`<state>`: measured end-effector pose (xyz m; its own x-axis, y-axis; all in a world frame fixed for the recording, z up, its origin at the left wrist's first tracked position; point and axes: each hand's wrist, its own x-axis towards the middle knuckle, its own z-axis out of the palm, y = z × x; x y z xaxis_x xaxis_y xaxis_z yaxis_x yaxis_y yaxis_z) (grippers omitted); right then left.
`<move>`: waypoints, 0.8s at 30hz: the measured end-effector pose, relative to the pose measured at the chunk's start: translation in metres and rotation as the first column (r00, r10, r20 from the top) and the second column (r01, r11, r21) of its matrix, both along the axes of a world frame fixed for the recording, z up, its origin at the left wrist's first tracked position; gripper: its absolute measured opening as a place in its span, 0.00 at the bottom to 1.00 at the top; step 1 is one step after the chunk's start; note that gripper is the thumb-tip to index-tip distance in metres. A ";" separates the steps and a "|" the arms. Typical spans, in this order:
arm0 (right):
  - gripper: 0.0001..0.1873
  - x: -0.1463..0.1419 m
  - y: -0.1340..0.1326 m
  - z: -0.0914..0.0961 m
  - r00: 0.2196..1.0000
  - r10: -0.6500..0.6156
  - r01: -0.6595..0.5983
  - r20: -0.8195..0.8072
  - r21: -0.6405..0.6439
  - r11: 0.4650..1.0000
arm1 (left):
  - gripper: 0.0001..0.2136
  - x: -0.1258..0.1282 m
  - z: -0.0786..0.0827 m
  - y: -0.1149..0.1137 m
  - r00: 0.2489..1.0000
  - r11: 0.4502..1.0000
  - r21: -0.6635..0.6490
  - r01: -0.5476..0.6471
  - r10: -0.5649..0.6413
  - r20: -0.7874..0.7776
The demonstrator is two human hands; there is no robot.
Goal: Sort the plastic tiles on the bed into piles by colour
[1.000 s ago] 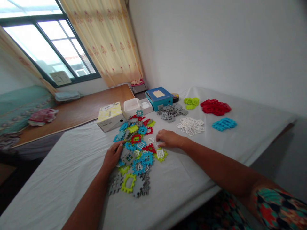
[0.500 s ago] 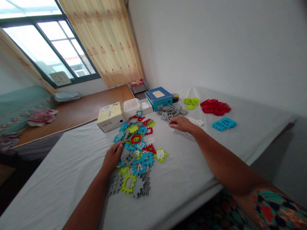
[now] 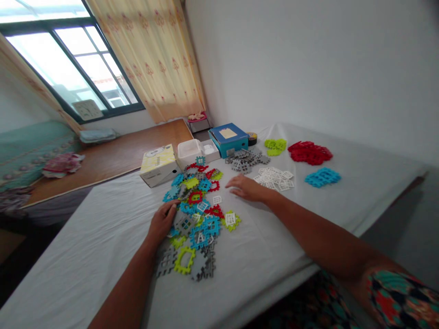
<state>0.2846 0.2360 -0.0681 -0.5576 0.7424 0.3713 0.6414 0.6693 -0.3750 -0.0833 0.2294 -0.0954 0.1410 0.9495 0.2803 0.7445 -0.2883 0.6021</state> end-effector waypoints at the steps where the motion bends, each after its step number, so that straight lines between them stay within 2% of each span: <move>1: 0.15 -0.010 -0.004 -0.003 0.997 0.063 -0.063 0.033 -0.009 0.998 | 0.22 0.000 0.000 0.000 1.000 1.000 -0.001 0.000 0.000 0.004; 4: 0.15 -0.028 -0.014 -0.010 0.981 0.133 -0.129 0.139 -0.038 0.991 | 0.23 0.000 -0.001 0.000 1.000 1.000 0.001 0.005 -0.005 0.013; 8: 0.11 -0.021 -0.014 -0.006 0.976 0.071 -0.064 0.208 -0.039 0.997 | 0.23 0.000 -0.001 0.001 1.000 1.000 0.005 0.012 -0.012 0.016; 11: 0.08 -0.010 -0.010 -0.002 0.980 0.001 0.008 0.198 -0.046 0.999 | 0.22 0.000 0.000 0.000 1.000 1.000 0.006 0.019 -0.019 0.014; 13: 0.11 -0.005 -0.008 -0.002 0.979 -0.024 0.038 0.202 -0.065 0.997 | 0.22 0.000 0.001 0.000 1.000 1.000 0.012 0.014 -0.014 0.014; 15: 0.13 -0.004 -0.007 -0.003 0.975 -0.032 0.051 0.221 -0.080 0.996 | 0.21 0.001 0.002 0.000 1.000 1.000 0.015 0.010 -0.011 0.008; 18: 0.11 -0.007 -0.008 -0.004 0.972 -0.022 0.049 0.236 -0.109 0.993 | 0.21 0.001 0.002 -0.001 1.000 1.000 0.012 0.016 -0.016 0.003; 21: 0.12 -0.007 -0.009 0.000 0.982 -0.036 0.071 0.187 -0.180 0.981 | 0.22 0.001 0.002 -0.001 1.000 1.000 0.009 0.026 -0.026 0.008; 24: 0.07 0.006 -0.007 0.010 0.988 -0.087 0.115 0.124 -0.237 0.965 | 0.22 0.000 0.001 0.000 1.000 1.000 0.009 0.028 -0.028 0.012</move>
